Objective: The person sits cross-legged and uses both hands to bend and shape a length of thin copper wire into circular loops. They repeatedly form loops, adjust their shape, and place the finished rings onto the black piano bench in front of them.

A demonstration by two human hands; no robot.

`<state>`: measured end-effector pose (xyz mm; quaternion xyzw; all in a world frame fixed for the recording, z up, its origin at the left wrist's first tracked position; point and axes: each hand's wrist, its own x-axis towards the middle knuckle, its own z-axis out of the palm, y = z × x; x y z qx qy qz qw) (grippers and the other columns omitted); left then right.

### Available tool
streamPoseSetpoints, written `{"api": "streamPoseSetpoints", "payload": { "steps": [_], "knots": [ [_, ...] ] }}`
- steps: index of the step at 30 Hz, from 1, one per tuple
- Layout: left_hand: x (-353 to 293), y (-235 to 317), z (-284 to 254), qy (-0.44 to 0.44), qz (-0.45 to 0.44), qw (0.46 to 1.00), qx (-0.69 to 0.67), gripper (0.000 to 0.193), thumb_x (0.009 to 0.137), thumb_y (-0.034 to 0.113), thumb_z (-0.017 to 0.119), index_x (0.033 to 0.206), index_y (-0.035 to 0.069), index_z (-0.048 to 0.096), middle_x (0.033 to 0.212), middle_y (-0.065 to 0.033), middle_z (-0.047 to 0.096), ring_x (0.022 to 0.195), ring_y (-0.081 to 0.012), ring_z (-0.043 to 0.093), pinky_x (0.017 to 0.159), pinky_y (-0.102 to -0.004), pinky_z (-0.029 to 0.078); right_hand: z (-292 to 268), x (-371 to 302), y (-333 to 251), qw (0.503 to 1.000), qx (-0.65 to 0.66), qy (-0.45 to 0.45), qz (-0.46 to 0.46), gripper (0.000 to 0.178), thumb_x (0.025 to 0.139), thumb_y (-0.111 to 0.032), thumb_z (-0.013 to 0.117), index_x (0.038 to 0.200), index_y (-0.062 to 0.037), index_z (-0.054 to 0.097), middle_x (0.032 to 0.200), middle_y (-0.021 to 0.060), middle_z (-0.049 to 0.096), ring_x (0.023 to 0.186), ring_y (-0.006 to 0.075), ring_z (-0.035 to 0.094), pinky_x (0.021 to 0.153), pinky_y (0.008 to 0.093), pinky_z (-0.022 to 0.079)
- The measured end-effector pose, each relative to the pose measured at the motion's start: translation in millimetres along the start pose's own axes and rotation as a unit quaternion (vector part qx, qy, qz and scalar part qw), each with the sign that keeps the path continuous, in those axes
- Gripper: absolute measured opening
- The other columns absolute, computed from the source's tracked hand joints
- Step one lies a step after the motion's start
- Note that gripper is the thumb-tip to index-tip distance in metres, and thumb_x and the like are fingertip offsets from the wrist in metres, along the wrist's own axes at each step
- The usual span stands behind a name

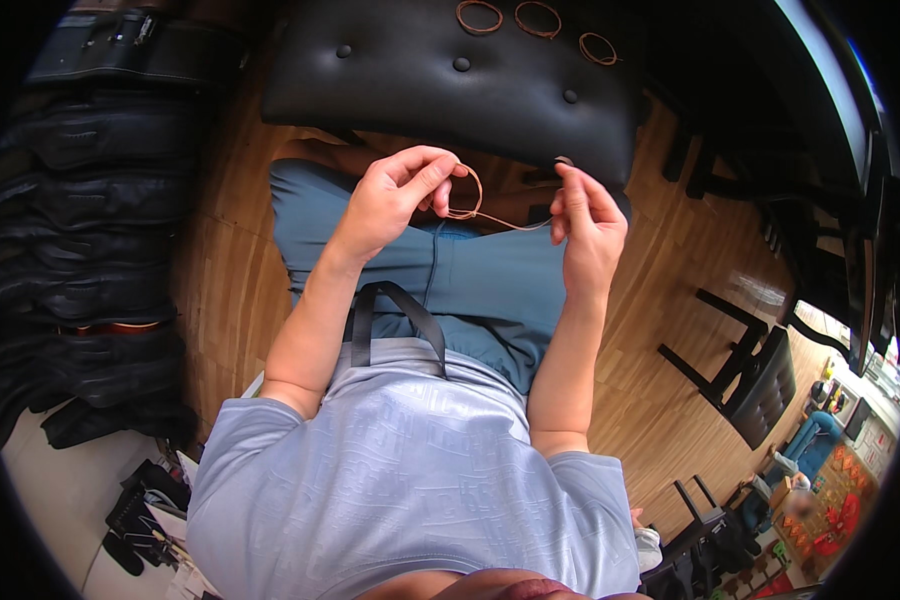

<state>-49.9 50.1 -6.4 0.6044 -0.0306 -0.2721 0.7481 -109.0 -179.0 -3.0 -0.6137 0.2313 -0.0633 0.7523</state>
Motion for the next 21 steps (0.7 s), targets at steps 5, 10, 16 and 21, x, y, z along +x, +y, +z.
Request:
{"api": "streamPoseSetpoints", "payload": {
  "steps": [5, 10, 16, 21],
  "knots": [
    [-1, -1, 4, -0.030, 0.020, 0.999, 0.021, 0.023, 0.104, 0.019, 0.057, 0.106, -0.001, 0.069, 0.072, 0.0010, 0.057, 0.068, -0.0082, 0.056, 0.064, -0.0233, 0.046, 6, -1, 5, 0.986, -0.164, -0.029, 0.021, 0.019, 0.095, -0.018, 0.072, 0.108, -0.0061, 0.077, 0.071, -0.0017, 0.063, 0.053, 0.0031, 0.047, 0.047, 0.0203, 0.036],
    [-2, 2, 8, -0.050, 0.025, 0.998, 0.036, 0.022, 0.104, 0.018, 0.057, 0.105, -0.001, 0.069, 0.071, 0.0017, 0.055, 0.067, -0.0079, 0.054, 0.063, -0.0232, 0.046, 10, -2, 7, 0.971, -0.234, -0.054, -0.001, 0.019, 0.093, -0.019, 0.074, 0.107, -0.0069, 0.078, 0.069, -0.0029, 0.062, 0.053, 0.0025, 0.045, 0.047, 0.0213, 0.035],
    [2, 1, 4, -0.003, 0.005, 0.994, 0.112, 0.024, 0.105, 0.021, 0.057, 0.106, 0.000, 0.069, 0.071, 0.0029, 0.055, 0.067, -0.0066, 0.054, 0.063, -0.0224, 0.046, -4, -2, -9, 0.999, -0.028, -0.030, 0.009, 0.021, 0.097, -0.018, 0.070, 0.110, -0.0025, 0.075, 0.064, -0.0034, 0.056, 0.049, 0.0025, 0.041, 0.044, 0.0207, 0.029],
    [5, -6, 2, 0.045, 0.025, 0.994, 0.095, 0.026, 0.105, 0.022, 0.057, 0.108, -0.001, 0.068, 0.072, 0.0017, 0.058, 0.069, -0.0072, 0.058, 0.065, -0.0225, 0.048, -19, -6, -9, 0.994, 0.013, -0.111, 0.010, 0.021, 0.098, -0.017, 0.067, 0.108, -0.0009, 0.075, 0.059, -0.0027, 0.053, 0.047, 0.0044, 0.040, 0.044, 0.0225, 0.027]
  ]
}}
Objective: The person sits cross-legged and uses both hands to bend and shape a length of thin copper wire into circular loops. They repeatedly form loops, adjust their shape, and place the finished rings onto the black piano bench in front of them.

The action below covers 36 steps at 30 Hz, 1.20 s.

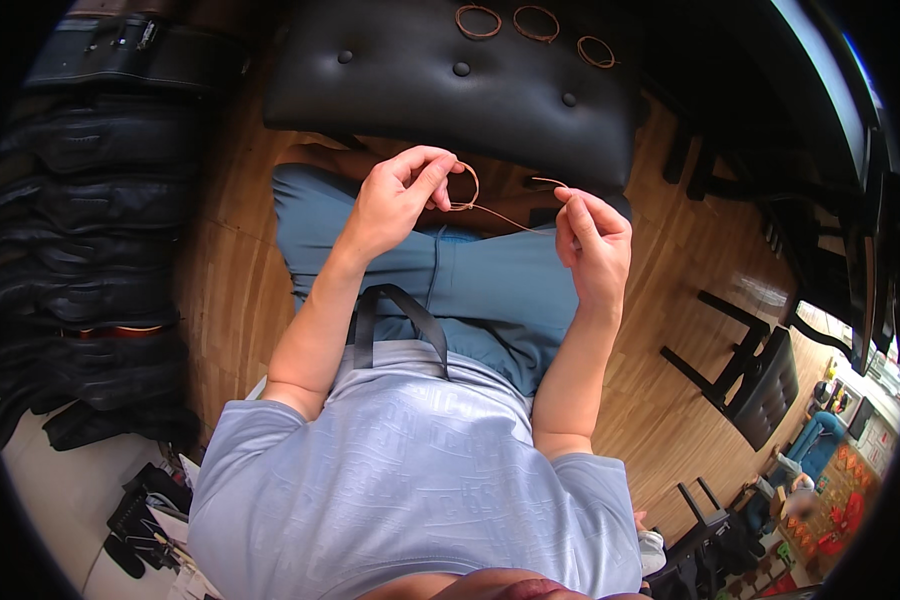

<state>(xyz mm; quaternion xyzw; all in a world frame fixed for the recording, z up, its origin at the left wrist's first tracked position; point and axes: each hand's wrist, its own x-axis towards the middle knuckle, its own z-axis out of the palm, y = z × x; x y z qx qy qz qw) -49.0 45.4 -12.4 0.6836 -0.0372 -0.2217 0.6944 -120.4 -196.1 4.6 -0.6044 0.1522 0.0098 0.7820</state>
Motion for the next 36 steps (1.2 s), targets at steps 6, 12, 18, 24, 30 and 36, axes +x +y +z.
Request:
{"api": "streamPoseSetpoints", "payload": {
  "steps": [6, 12, 18, 24, 30, 36],
  "knots": [
    [3, -1, 1, 0.017, 0.022, 0.999, -0.034, 0.026, 0.105, 0.020, 0.057, 0.108, -0.004, 0.067, 0.071, -0.0004, 0.058, 0.069, -0.0088, 0.059, 0.068, -0.0251, 0.053, 0, 0, 4, 1.000, 0.018, 0.005, 0.009, 0.020, 0.098, -0.016, 0.065, 0.109, -0.0012, 0.074, 0.058, -0.0012, 0.052, 0.047, 0.0059, 0.041, 0.044, 0.0228, 0.029],
    [5, -4, 0, 0.020, 0.024, 0.999, -0.037, 0.026, 0.104, 0.021, 0.057, 0.109, -0.003, 0.068, 0.072, -0.0006, 0.061, 0.069, -0.0090, 0.062, 0.067, -0.0242, 0.052, -10, 0, 18, 0.976, 0.166, -0.098, -0.099, 0.021, 0.101, -0.014, 0.061, 0.114, -0.0020, 0.072, 0.068, 0.0063, 0.058, 0.053, 0.0137, 0.051, 0.047, 0.0260, 0.040],
    [5, -6, 0, 0.031, 0.010, 0.999, -0.002, 0.025, 0.104, 0.022, 0.058, 0.109, 0.000, 0.069, 0.072, 0.0004, 0.064, 0.071, -0.0087, 0.065, 0.064, -0.0217, 0.047, -10, 1, 19, 0.949, 0.205, -0.188, -0.147, 0.021, 0.101, -0.015, 0.060, 0.115, -0.0045, 0.072, 0.072, 0.0102, 0.059, 0.060, 0.0191, 0.056, 0.050, 0.0293, 0.046],
    [5, -6, 0, 0.039, -0.008, 0.999, 0.011, 0.026, 0.104, 0.023, 0.059, 0.110, 0.000, 0.070, 0.071, 0.0005, 0.064, 0.070, -0.0079, 0.065, 0.066, -0.0227, 0.049, -4, 0, 18, 0.934, 0.221, -0.215, -0.178, 0.020, 0.100, -0.015, 0.061, 0.111, -0.0038, 0.073, 0.088, 0.0141, 0.062, 0.070, 0.0233, 0.062, 0.057, 0.0351, 0.056],
    [5, -7, 3, 0.043, -0.009, 0.999, 0.009, 0.027, 0.103, 0.024, 0.059, 0.110, 0.000, 0.070, 0.071, 0.0004, 0.064, 0.069, -0.0074, 0.064, 0.066, -0.0226, 0.049, 7, 0, 15, 0.931, 0.202, -0.222, -0.210, 0.018, 0.100, -0.011, 0.061, 0.111, -0.0027, 0.073, 0.089, 0.0147, 0.064, 0.077, 0.0263, 0.066, 0.063, 0.0382, 0.059],
    [5, -8, -1, 0.058, 0.013, 0.998, -0.031, 0.026, 0.103, 0.023, 0.059, 0.110, 0.000, 0.070, 0.072, 0.0010, 0.063, 0.069, -0.0072, 0.063, 0.067, -0.0225, 0.049, 11, -6, 10, 0.993, 0.106, -0.036, -0.033, 0.020, 0.100, -0.013, 0.063, 0.110, 0.0016, 0.072, 0.070, 0.0046, 0.061, 0.060, 0.0123, 0.059, 0.053, 0.0265, 0.048]
  ]
}}
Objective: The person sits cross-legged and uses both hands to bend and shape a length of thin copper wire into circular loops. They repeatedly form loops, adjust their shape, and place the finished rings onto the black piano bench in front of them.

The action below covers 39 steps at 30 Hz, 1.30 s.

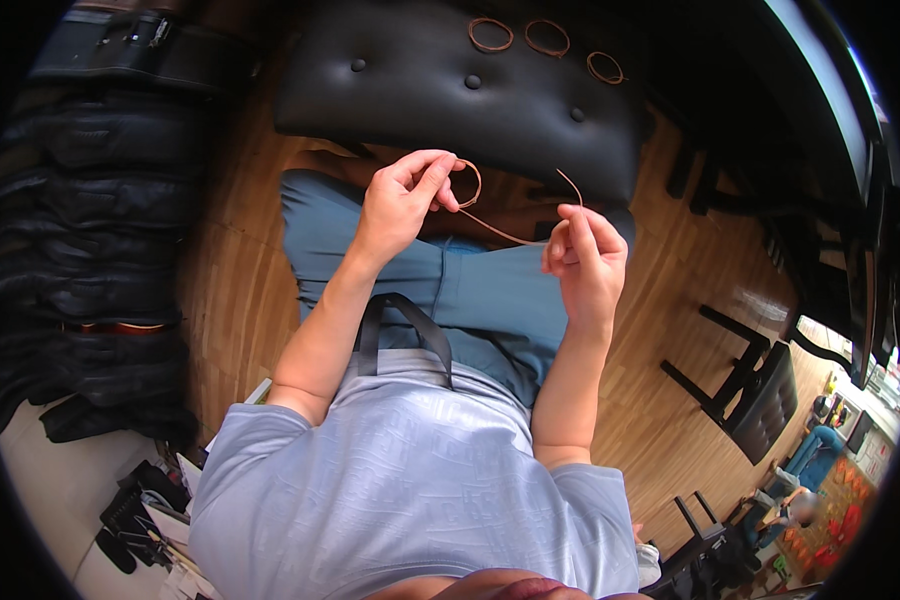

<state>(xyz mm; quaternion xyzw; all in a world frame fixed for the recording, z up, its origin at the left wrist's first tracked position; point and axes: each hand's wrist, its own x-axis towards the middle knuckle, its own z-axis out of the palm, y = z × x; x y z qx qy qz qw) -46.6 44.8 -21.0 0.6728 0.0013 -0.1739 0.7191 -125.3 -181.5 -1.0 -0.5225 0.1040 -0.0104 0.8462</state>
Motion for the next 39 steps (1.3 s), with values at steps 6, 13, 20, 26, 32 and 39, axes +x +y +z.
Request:
{"api": "streamPoseSetpoints", "payload": {
  "steps": [6, 13, 20, 26, 32, 39],
  "knots": [
    [-3, 6, 1, -0.105, -0.004, 0.994, -0.023, 0.025, 0.104, 0.021, 0.058, 0.109, 0.000, 0.070, 0.076, 0.0001, 0.061, 0.069, -0.0094, 0.062, 0.065, -0.0231, 0.048, 6, 13, 9, 0.966, -0.223, 0.087, 0.099, 0.024, 0.098, -0.020, 0.067, 0.109, 0.0005, 0.073, 0.064, -0.0030, 0.054, 0.051, 0.0029, 0.043, 0.047, 0.0211, 0.037],
    [-5, 5, 4, -0.124, -0.038, 0.991, -0.036, 0.024, 0.104, 0.022, 0.059, 0.111, 0.002, 0.069, 0.077, 0.0000, 0.061, 0.067, -0.0093, 0.063, 0.063, -0.0233, 0.052, 9, 13, 6, 0.932, -0.323, -0.001, 0.162, 0.025, 0.094, -0.028, 0.071, 0.106, -0.0069, 0.078, 0.072, -0.0038, 0.063, 0.066, 0.0048, 0.055, 0.054, 0.0226, 0.043],
    [-5, 9, 4, -0.122, -0.057, 0.991, -0.026, 0.026, 0.103, 0.023, 0.059, 0.109, 0.001, 0.070, 0.074, 0.0010, 0.061, 0.065, -0.0086, 0.064, 0.061, -0.0219, 0.049, -1, 16, 4, 0.935, -0.302, -0.075, 0.169, 0.027, 0.095, -0.026, 0.070, 0.113, -0.0061, 0.075, 0.081, -0.0016, 0.065, 0.074, 0.0069, 0.057, 0.064, 0.0238, 0.047],
    [-2, 5, 6, -0.141, -0.095, 0.985, 0.015, 0.028, 0.103, 0.025, 0.058, 0.109, 0.000, 0.071, 0.073, 0.0003, 0.065, 0.066, -0.0088, 0.065, 0.061, -0.0222, 0.047, 9, 10, 14, 0.971, -0.188, -0.137, 0.055, 0.051, 0.088, -0.014, 0.077, 0.134, -0.0041, 0.056, 0.083, 0.0015, 0.063, 0.076, 0.0072, 0.058, 0.070, 0.0237, 0.048],
    [-4, 2, 10, -0.162, -0.137, 0.977, 0.023, 0.027, 0.103, 0.025, 0.060, 0.110, 0.001, 0.070, 0.076, 0.0002, 0.065, 0.067, -0.0096, 0.066, 0.059, -0.0221, 0.046, 21, 14, 27, 0.962, -0.259, -0.086, 0.013, 0.029, 0.091, -0.010, 0.073, 0.115, -0.0012, 0.059, 0.085, 0.0043, 0.067, 0.073, 0.0091, 0.062, 0.069, 0.0241, 0.052],
    [-3, 3, 9, -0.149, -0.117, 0.978, 0.082, 0.026, 0.102, 0.024, 0.060, 0.108, 0.002, 0.072, 0.076, 0.0008, 0.065, 0.067, -0.0090, 0.065, 0.060, -0.0218, 0.046, 18, 16, 30, 0.968, -0.245, 0.055, -0.025, 0.015, 0.095, -0.010, 0.070, 0.106, -0.0013, 0.072, 0.092, 0.0038, 0.072, 0.068, 0.0057, 0.060, 0.059, 0.0215, 0.049]
  ]
}}
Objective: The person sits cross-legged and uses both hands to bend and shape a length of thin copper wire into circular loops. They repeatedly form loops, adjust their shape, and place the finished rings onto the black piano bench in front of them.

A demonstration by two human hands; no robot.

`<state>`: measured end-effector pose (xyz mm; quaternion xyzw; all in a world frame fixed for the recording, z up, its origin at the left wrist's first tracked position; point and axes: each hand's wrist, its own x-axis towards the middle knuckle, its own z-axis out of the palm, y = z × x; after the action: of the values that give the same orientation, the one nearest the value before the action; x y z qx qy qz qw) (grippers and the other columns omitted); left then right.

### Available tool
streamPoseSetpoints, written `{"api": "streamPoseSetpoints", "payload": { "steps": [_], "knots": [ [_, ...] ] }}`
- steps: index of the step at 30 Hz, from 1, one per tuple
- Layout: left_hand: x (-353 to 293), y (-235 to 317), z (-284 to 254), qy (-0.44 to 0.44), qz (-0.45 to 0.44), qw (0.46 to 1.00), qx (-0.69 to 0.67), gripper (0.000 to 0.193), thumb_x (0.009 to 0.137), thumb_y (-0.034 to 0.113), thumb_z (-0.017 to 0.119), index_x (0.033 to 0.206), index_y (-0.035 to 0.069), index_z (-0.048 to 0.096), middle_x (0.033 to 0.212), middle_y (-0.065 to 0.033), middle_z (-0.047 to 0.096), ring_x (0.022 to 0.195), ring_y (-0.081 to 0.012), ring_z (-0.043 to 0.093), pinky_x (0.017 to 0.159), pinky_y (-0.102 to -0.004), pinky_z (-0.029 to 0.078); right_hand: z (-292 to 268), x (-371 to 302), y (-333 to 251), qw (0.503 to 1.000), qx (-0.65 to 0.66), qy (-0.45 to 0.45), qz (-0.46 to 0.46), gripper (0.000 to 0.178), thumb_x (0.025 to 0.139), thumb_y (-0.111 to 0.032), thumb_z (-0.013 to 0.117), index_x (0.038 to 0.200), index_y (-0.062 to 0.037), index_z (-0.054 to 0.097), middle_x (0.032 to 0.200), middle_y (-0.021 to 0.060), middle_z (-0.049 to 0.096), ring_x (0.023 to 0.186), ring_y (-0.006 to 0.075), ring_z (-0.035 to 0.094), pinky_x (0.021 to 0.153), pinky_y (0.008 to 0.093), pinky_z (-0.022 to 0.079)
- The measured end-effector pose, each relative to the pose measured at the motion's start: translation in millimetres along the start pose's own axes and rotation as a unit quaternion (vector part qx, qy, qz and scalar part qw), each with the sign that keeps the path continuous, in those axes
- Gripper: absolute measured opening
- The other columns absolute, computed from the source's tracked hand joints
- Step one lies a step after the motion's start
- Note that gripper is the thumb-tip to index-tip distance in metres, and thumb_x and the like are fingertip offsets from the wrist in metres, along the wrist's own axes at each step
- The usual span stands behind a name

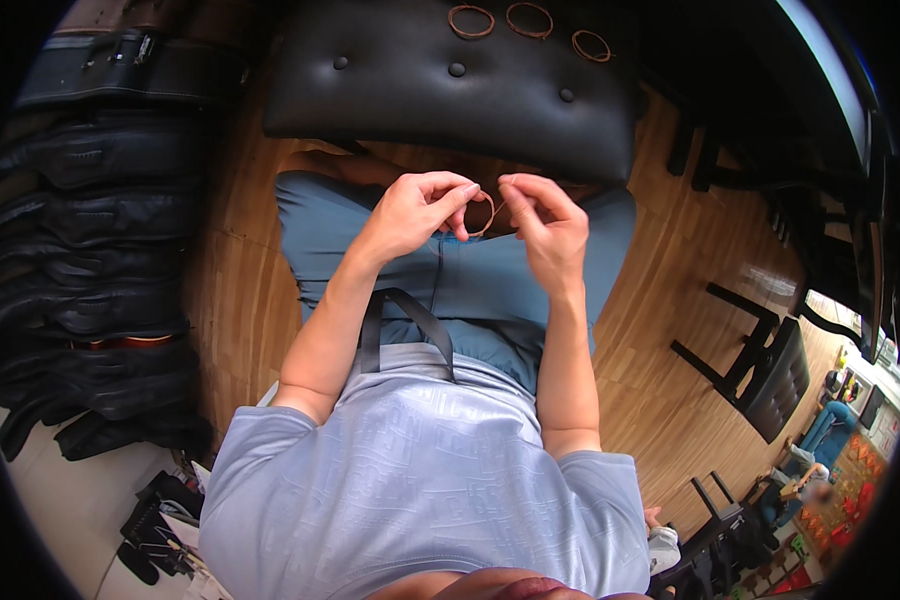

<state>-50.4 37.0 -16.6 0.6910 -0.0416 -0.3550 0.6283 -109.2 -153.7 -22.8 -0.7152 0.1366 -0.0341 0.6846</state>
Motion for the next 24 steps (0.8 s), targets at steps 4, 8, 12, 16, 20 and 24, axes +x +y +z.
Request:
{"api": "streamPoseSetpoints", "payload": {
  "steps": [4, 8, 12, 16, 20, 24],
  "knots": [
    [-1, -2, -4, 0.009, 0.007, 1.000, -0.003, 0.026, 0.102, 0.023, 0.060, 0.107, 0.001, 0.072, 0.072, 0.0027, 0.060, 0.066, -0.0086, 0.064, 0.061, -0.0224, 0.047, -14, 6, -6, 0.988, 0.128, 0.085, -0.003, 0.017, 0.099, -0.013, 0.065, 0.109, 0.0002, 0.069, 0.100, 0.0101, 0.075, 0.063, 0.0064, 0.059, 0.052, 0.0201, 0.046],
    [-2, -3, -7, 0.005, 0.012, 1.000, -0.019, 0.026, 0.103, 0.023, 0.060, 0.107, -0.001, 0.071, 0.071, 0.0026, 0.057, 0.065, -0.0085, 0.062, 0.061, -0.0233, 0.049, -31, 11, -5, 0.968, 0.201, 0.148, 0.013, 0.023, 0.101, -0.016, 0.062, 0.115, 0.0020, 0.066, 0.100, 0.0141, 0.074, 0.063, 0.0091, 0.061, 0.051, 0.0218, 0.048],
    [-2, -1, -5, -0.007, 0.026, 0.999, -0.042, 0.027, 0.103, 0.022, 0.059, 0.108, -0.002, 0.071, 0.072, 0.0016, 0.057, 0.064, -0.0089, 0.061, 0.061, -0.0239, 0.050, -34, 11, -3, 0.957, 0.273, 0.095, 0.038, 0.034, 0.100, -0.016, 0.063, 0.128, 0.0024, 0.061, 0.111, 0.0157, 0.071, 0.069, 0.0110, 0.063, 0.053, 0.0227, 0.050],
    [-4, 1, -3, 0.002, 0.072, 0.992, -0.100, 0.027, 0.104, 0.023, 0.059, 0.109, -0.001, 0.071, 0.075, -0.0002, 0.061, 0.066, -0.0084, 0.061, 0.063, -0.0239, 0.050, -21, 1, -2, 0.974, 0.221, 0.005, 0.042, 0.041, 0.098, -0.012, 0.065, 0.136, 0.0028, 0.056, 0.121, 0.0168, 0.068, 0.076, 0.0123, 0.064, 0.056, 0.0222, 0.052],
    [-3, 4, 2, 0.025, 0.110, 0.987, -0.119, 0.028, 0.104, 0.023, 0.058, 0.110, -0.002, 0.070, 0.077, -0.0012, 0.063, 0.070, -0.0099, 0.064, 0.067, -0.0239, 0.053, -8, -7, -5, 0.977, 0.186, -0.063, 0.080, 0.031, 0.095, -0.012, 0.069, 0.122, 0.0035, 0.067, 0.111, 0.0155, 0.073, 0.070, 0.0124, 0.064, 0.058, 0.0235, 0.053],
    [-1, 4, 4, 0.041, 0.123, 0.983, -0.130, 0.028, 0.104, 0.022, 0.059, 0.112, -0.002, 0.069, 0.077, -0.0022, 0.064, 0.074, -0.0109, 0.067, 0.069, -0.0249, 0.055, -1, -7, -3, 0.965, 0.229, -0.065, 0.108, 0.030, 0.096, -0.015, 0.069, 0.120, 0.0037, 0.068, 0.104, 0.0151, 0.074, 0.069, 0.0132, 0.065, 0.060, 0.0265, 0.054]
  ]
}}
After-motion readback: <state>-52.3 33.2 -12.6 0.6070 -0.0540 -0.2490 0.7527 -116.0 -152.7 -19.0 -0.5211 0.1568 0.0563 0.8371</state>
